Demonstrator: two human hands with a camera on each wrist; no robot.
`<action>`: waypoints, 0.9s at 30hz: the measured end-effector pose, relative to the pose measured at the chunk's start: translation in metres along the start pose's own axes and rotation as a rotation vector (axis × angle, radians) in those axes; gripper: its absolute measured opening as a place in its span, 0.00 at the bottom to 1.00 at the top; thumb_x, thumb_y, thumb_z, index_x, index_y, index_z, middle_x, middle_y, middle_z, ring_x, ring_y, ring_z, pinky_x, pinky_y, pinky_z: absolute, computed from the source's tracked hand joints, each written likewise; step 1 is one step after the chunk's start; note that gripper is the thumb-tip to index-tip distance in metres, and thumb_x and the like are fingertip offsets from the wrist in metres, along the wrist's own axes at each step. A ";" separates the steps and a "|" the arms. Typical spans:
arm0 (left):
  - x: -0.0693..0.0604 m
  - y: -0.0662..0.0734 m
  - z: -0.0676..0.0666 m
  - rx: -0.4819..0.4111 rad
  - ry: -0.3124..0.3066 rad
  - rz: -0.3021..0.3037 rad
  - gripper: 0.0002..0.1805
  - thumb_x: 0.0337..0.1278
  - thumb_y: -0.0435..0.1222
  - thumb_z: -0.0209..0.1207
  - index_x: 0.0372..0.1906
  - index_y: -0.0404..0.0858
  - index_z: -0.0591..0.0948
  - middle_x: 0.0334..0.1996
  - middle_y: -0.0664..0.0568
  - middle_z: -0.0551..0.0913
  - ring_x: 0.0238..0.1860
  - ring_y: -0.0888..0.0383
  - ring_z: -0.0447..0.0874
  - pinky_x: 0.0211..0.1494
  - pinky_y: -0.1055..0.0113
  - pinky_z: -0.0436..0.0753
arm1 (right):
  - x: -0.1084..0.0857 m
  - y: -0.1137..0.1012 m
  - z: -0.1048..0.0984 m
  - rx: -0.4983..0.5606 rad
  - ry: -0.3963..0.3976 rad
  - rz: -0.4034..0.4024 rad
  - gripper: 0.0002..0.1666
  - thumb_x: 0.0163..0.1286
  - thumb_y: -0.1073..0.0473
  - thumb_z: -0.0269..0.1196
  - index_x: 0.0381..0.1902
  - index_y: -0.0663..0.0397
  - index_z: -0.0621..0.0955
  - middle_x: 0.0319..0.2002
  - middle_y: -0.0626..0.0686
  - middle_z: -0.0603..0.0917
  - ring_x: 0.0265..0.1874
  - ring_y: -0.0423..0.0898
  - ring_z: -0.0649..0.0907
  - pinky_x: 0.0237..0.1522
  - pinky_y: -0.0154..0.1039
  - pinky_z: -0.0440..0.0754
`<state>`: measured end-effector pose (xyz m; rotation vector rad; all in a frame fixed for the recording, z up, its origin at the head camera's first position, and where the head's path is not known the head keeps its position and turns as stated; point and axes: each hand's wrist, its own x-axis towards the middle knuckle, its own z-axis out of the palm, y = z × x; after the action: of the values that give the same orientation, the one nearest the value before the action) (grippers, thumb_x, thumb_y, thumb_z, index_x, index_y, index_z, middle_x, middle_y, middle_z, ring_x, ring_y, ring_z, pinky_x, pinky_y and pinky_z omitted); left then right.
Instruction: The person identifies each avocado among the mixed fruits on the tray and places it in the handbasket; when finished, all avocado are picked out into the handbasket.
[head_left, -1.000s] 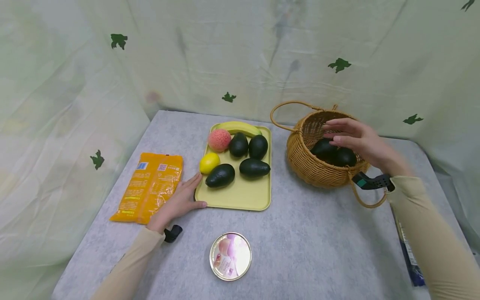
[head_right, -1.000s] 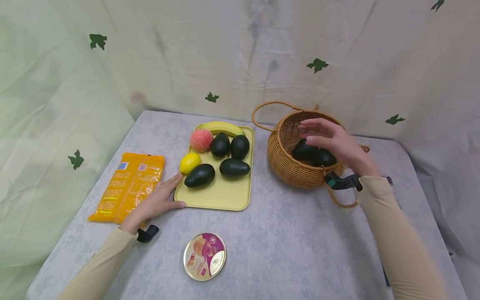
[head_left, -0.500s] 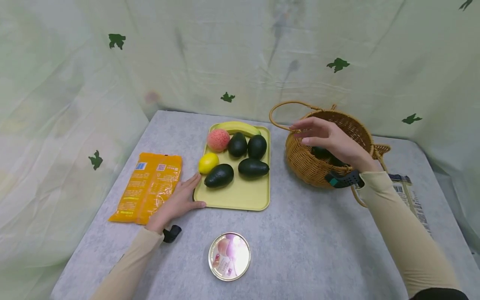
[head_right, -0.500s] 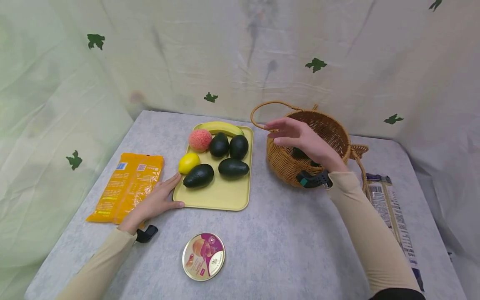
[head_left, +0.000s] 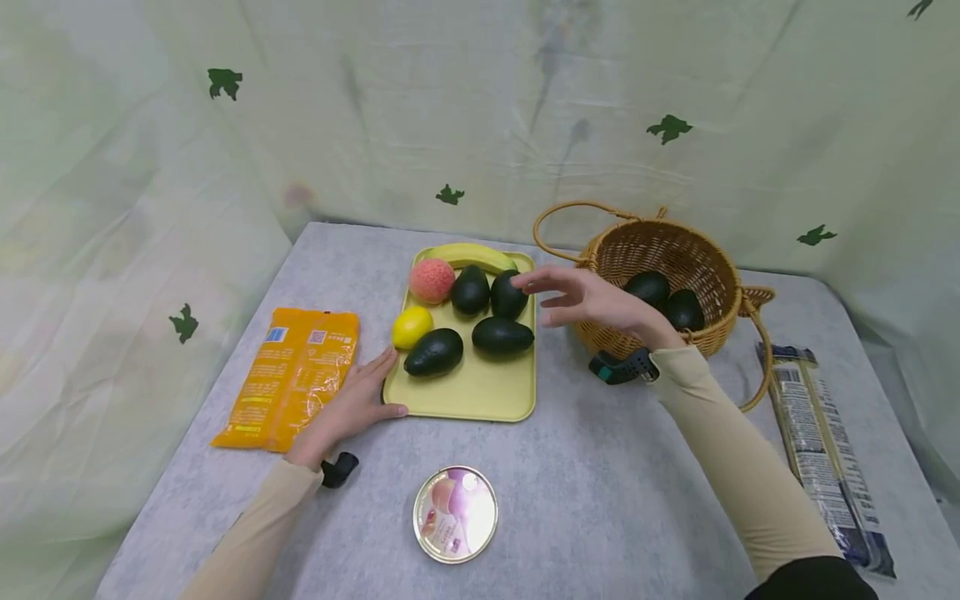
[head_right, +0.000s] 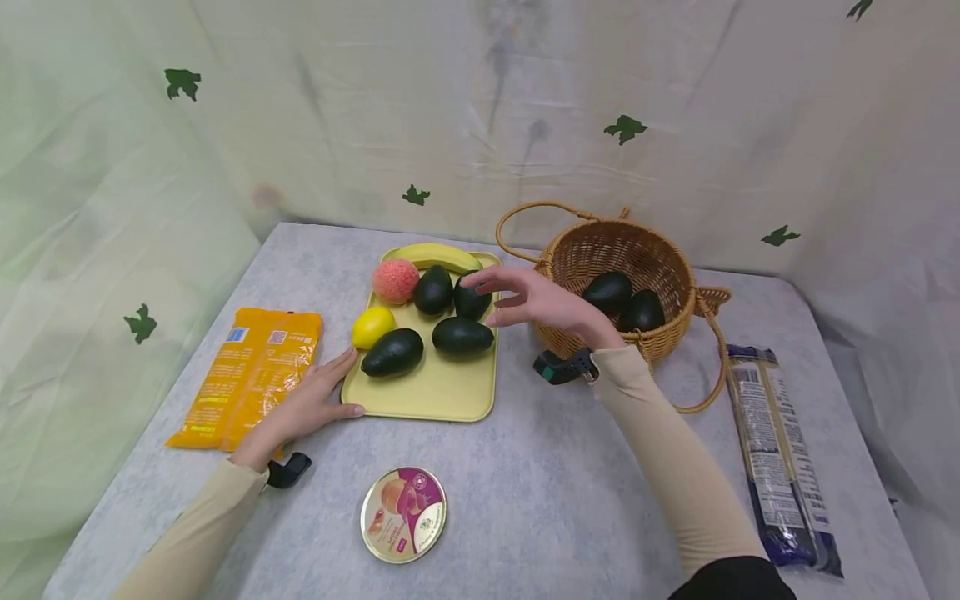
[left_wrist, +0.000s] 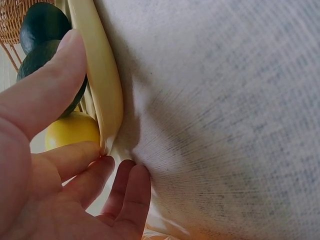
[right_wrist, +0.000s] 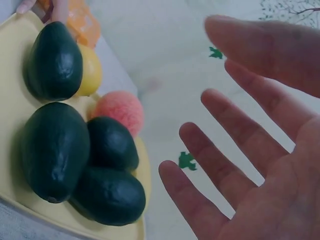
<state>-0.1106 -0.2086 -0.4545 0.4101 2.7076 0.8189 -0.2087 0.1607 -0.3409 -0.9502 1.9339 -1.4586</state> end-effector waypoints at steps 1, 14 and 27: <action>0.000 0.000 0.000 0.001 0.000 0.003 0.50 0.53 0.43 0.68 0.72 0.25 0.54 0.73 0.35 0.49 0.69 0.37 0.50 0.66 0.45 0.55 | 0.002 0.002 0.002 -0.007 -0.018 -0.003 0.32 0.66 0.70 0.60 0.68 0.62 0.66 0.68 0.58 0.66 0.66 0.51 0.65 0.65 0.50 0.61; -0.002 0.000 0.000 -0.007 0.007 0.015 0.50 0.52 0.42 0.69 0.71 0.25 0.54 0.73 0.35 0.49 0.68 0.36 0.51 0.65 0.45 0.57 | 0.026 0.031 0.020 -0.121 -0.065 0.047 0.33 0.64 0.69 0.63 0.67 0.58 0.69 0.66 0.53 0.70 0.67 0.51 0.63 0.66 0.59 0.53; -0.001 0.001 -0.001 -0.005 0.006 0.009 0.49 0.53 0.43 0.68 0.71 0.25 0.54 0.73 0.35 0.49 0.68 0.36 0.52 0.64 0.44 0.57 | 0.041 0.057 0.025 -0.145 -0.035 0.142 0.33 0.62 0.69 0.64 0.65 0.54 0.72 0.65 0.51 0.70 0.67 0.54 0.63 0.64 0.54 0.61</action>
<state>-0.1094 -0.2084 -0.4529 0.4193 2.7101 0.8306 -0.2267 0.1229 -0.4024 -0.8748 2.0594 -1.2280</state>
